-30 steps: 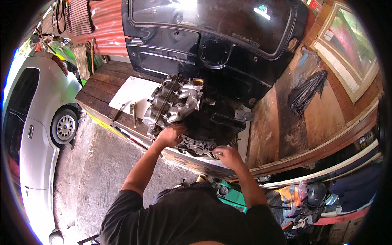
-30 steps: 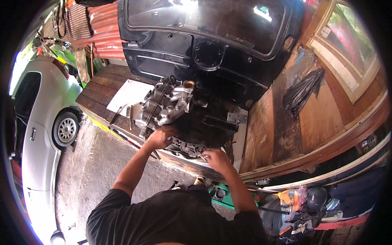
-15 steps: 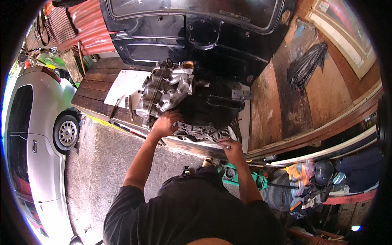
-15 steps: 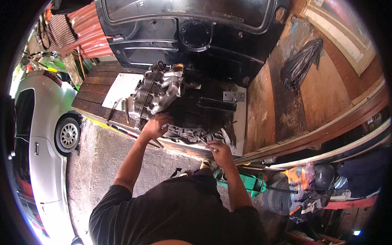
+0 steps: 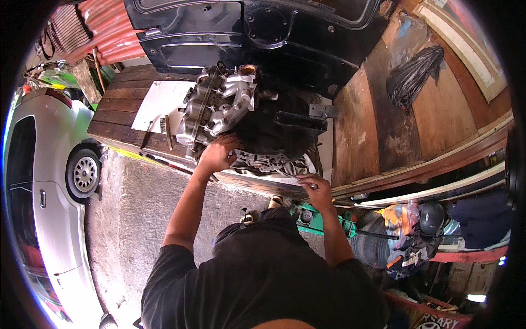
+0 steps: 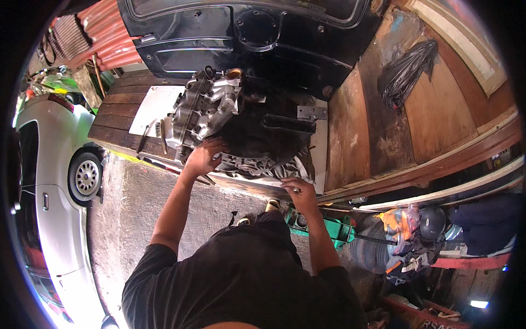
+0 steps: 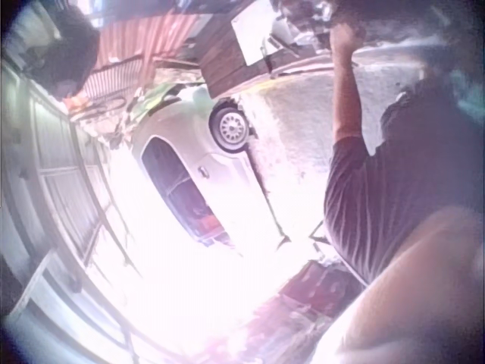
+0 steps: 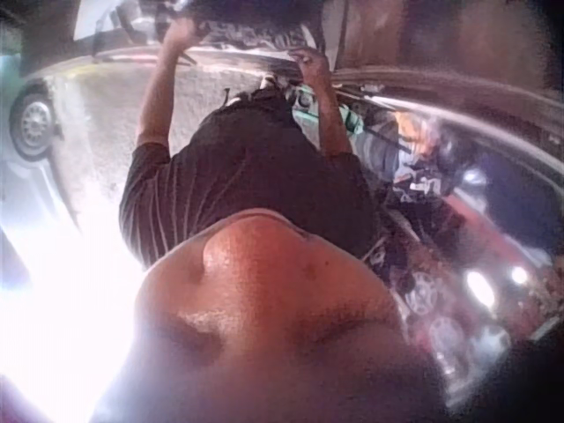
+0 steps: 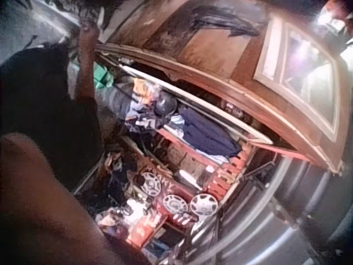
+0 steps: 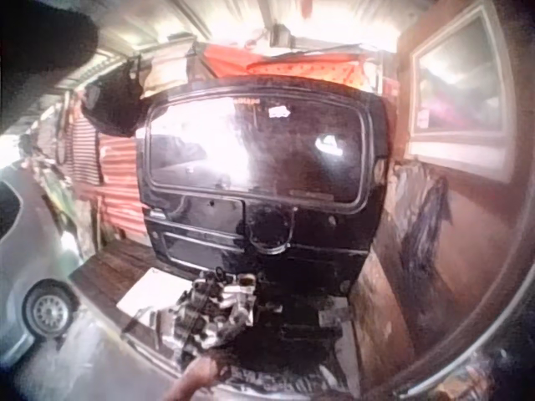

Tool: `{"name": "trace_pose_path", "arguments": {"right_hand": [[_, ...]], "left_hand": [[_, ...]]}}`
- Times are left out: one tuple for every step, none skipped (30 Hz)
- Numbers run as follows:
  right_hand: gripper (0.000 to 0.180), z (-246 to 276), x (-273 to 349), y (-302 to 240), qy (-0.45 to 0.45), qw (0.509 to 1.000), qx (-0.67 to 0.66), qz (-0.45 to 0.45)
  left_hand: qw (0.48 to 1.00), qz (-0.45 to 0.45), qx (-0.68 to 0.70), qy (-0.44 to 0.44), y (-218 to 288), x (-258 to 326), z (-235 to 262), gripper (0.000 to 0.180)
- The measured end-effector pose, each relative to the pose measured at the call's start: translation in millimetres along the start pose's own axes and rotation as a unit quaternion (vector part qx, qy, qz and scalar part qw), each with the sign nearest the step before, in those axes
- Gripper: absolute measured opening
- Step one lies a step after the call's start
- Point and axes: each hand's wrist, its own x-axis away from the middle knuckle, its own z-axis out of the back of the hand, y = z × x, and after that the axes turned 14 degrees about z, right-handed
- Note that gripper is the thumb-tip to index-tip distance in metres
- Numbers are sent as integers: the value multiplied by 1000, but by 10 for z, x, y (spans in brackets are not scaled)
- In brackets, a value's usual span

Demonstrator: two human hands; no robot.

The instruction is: The person retrieves a wrench and a brush from a shelf, then uses the wrench to loosen and remove bolts from a car engine block resting on a wooden workbench. The person repeatedly applies the wrench to different bolt locations on the engine throughout the clip.

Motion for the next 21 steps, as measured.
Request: {"name": "trace_pose_path", "arguments": {"right_hand": [[12, 1, 21, 31, 5, 1000, -7, -3], [11, -7, 37, 85, 9, 1000, -15, -4], [11, -17, 55, 123, 14, 1000, -22, -6], [10, -48, 78, 151, 31, 998, -50, -32], [10, -69, 101, 208, 47, 996, -61, -38], [10, -93, 130, 286, 63, 994, -72, -43], [10, -108, 155, 347, 78, 992, -83, -48], [10, -125, 163, 379, 83, 992, -88, -44], [10, -137, 171, 409, 88, 991, -93, -40], [10, -142, 181, 435, 93, 990, -97, -36], [10, -147, 173, 420, 97, 990, -94, -32], [9, -147, 163, 396, 100, 990, -91, -28], [9, -148, 157, 376, 104, 990, -88, -24], [9, -144, 146, 369, 103, 991, -84, -27], [9, -142, 146, 360, 101, 991, -79, -29], [9, -142, 152, 355, 100, 992, -75, -32], [9, -131, 145, 367, 92, 993, -67, -29], [9, -114, 152, 388, 84, 994, -59, -26], [9, -93, 151, 407, 76, 996, -51, -23], [9, -72, 139, 415, 68, 997, -46, -10], [9, -52, 133, 413, 52, 998, -42, -16]], "left_hand": [[1000, 5, 3, -3, 11, 3, 2, 36], [1000, 2, 1, -5, 1, -6, 4, 37], [1000, 1, 2, -5, -1, -2, 5, 37], [1000, 0, 4, -5, 1, 7, 8, 37], [1000, -2, 4, -4, 10, 3, 18, 37], [1000, -12, -10, 2, 31, -2, 41, 37], [1000, -12, -12, 3, 27, -12, 29, 37], [1000, -11, -15, 5, 15, -5, 24, 36], [1000, -9, -17, 6, 8, -2, 20, 36], [1000, -5, -16, 3, 7, -8, 15, 36], [1000, 0, -16, 0, 14, -9, 21, 36], [1000, 5, -16, -3, 17, -5, 23, 36], [1000, 5, -16, 1, 8, 6, 13, 36], [1000, 2, -16, 8, -4, -5, 6, 35], [1000, 0, -16, 14, -14, -13, 0, 35], [1000, 4, -10, 9, -13, 6, -9, 35], [1000, 6, -3, 6, -4, 17, -5, 35], [1000, 7, 0, 5, 10, 19, 10, 34], [1000, 2, -4, 7, 16, 9, 16, 34], [1000, -2, -8, 9, 12, 4, 10, 34], [1000, -6, -12, 10, 4, 3, 5, 34]]}}
